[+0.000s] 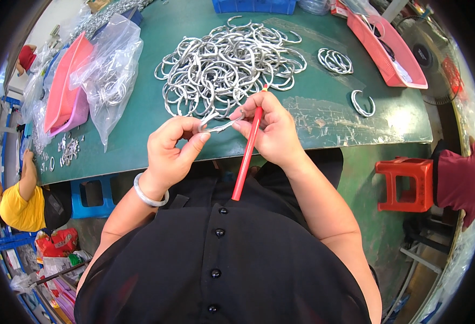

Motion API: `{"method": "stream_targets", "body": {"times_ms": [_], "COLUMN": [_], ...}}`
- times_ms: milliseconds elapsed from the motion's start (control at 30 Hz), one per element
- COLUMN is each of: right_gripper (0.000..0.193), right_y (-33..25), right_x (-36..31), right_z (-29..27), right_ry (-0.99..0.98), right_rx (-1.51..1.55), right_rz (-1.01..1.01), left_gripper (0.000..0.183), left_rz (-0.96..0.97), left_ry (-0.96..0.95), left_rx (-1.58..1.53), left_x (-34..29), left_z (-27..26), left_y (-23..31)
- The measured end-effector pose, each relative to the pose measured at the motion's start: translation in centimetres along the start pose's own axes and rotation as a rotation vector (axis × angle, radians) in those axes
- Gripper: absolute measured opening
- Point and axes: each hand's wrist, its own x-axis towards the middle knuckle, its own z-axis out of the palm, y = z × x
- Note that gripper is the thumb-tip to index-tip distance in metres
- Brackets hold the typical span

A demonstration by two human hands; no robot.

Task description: The person picks up a metal hook, marks a section of the hook with a red pen, and places the hook into a pink tray. The person repeats this process for several other hooks from a large pile on the table.

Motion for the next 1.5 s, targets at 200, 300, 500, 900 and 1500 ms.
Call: {"method": "stream_targets", "body": {"times_ms": [200, 300, 500, 900, 1500], "right_gripper": [0.024, 0.023, 0.021, 0.021, 0.016], "right_y": [0.0, -0.3, -0.7, -2.8, -1.1], "right_x": [-0.3, -0.4, -0.5, 0.0, 0.2], "right_z": [-0.3, -0.1, 0.2, 1.4, 0.7], "right_ry": [-0.002, 0.004, 0.028, -0.006, 0.063], "right_rx": [0.022, -0.034, -0.133, -0.318, -0.342], "right_rz": [-0.038, -0.073, -0.226, -0.434, -0.223], "left_gripper": [0.015, 0.016, 0.014, 0.018, 0.017], "left_rz": [0.246, 0.271, 0.107, -0.516, -0.725], "left_ry": [0.020, 0.037, 0.038, -0.084, -0.281], "left_rx": [0.211, 0.251, 0.119, -0.815, -1.361], "left_x": [0.1, 0.1, -0.3, 0.3, 0.5], "left_z": [-0.2, -0.6, -0.7, 0.0, 0.3], "left_y": [0.2, -0.1, -1.0, -2.7, -3.8]}}
